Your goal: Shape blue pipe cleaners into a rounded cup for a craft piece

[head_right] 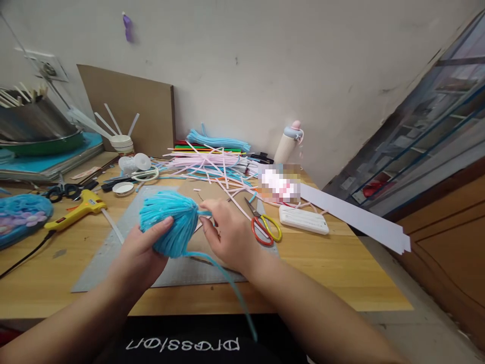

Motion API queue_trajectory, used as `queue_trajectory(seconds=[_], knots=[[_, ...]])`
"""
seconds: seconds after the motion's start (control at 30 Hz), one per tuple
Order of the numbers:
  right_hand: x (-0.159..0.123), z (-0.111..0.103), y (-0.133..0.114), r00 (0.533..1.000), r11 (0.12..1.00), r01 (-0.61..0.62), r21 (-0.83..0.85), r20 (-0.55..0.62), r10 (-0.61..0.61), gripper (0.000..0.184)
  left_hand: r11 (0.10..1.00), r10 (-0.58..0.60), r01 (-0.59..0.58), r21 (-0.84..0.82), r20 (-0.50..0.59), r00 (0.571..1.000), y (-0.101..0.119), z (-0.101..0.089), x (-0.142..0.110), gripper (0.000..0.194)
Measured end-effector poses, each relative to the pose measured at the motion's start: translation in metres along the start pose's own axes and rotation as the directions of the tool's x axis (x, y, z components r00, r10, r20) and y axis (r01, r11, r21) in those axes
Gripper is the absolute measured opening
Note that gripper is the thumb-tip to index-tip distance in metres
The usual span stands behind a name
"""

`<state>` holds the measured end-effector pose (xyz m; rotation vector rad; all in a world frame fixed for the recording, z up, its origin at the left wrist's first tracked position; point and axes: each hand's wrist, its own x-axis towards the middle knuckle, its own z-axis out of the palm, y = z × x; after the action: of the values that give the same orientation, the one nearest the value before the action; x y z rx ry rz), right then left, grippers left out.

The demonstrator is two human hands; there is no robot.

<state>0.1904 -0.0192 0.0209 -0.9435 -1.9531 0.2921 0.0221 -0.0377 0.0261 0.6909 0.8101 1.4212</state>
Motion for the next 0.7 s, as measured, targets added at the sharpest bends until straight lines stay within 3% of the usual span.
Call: queue_trajectory(seconds=[0.07,0.1,0.2,0.3,0.37,0.43,0.47,0.5,0.53,0.57,0.63,0.67,0.7], knots=[[-0.001,-0.005,0.006,0.958,0.92,0.281,-0.272,0.02,-0.287,0.023,0.994,-0.102,0.102,-0.034,-0.006,0.995,0.004,0.003,-0.001,0.028],[0.0,-0.008,0.009,0.928,0.859,0.364,-0.36,0.056,-0.369,0.022,0.988,-0.152,0.151,-0.042,-0.023,0.988,0.006,0.004,-0.002,0.028],[0.004,-0.014,0.015,0.879,0.733,0.469,-0.492,0.177,-0.443,0.019,0.96,-0.277,0.273,-0.062,-0.089,0.957,0.007,0.005,-0.002,0.024],[0.006,-0.016,0.016,0.864,0.738,0.502,-0.45,0.297,-0.407,0.019,0.952,-0.307,0.304,-0.046,-0.115,0.945,0.005,0.006,-0.004,0.019],[0.004,-0.014,0.014,0.902,0.862,0.397,-0.315,0.307,-0.303,0.019,0.963,-0.269,0.269,-0.017,-0.108,0.957,0.002,0.006,-0.006,0.02],[0.002,-0.011,0.009,0.962,0.991,0.103,-0.087,0.263,-0.077,0.02,0.979,-0.202,0.203,0.004,-0.08,0.976,-0.002,0.006,-0.009,0.024],[0.002,-0.009,0.006,0.967,0.993,-0.094,0.075,0.242,0.074,0.02,0.986,-0.165,0.166,0.006,-0.062,0.984,-0.004,0.006,-0.01,0.025],[0.002,-0.008,0.003,0.939,0.92,-0.296,0.256,0.254,0.232,0.019,0.992,-0.128,0.128,0.002,-0.044,0.991,-0.007,0.006,-0.011,0.026],[0.003,-0.006,0.0,0.874,0.765,-0.48,0.43,0.313,0.372,0.019,0.996,-0.089,0.089,-0.006,-0.032,0.996,-0.01,0.006,-0.011,0.026],[0.005,-0.005,-0.003,0.782,0.545,-0.622,0.562,0.417,0.463,0.019,0.999,-0.047,0.047,-0.017,-0.031,0.998,-0.012,0.006,-0.011,0.026],[0.009,-0.002,-0.007,0.615,0.078,-0.744,0.664,0.633,0.47,0.02,0.999,0.035,-0.037,-0.026,-0.058,0.998,-0.017,0.007,-0.009,0.026],[0.011,-0.001,-0.008,0.564,-0.086,-0.754,0.651,0.708,0.425,0.02,0.997,0.07,-0.072,-0.026,-0.075,0.995,-0.018,0.007,-0.007,0.026],[0.012,0.0,-0.008,0.539,-0.176,-0.754,0.633,0.749,0.384,0.02,0.995,0.095,-0.097,-0.025,-0.084,0.992,-0.018,0.006,-0.006,0.027]])
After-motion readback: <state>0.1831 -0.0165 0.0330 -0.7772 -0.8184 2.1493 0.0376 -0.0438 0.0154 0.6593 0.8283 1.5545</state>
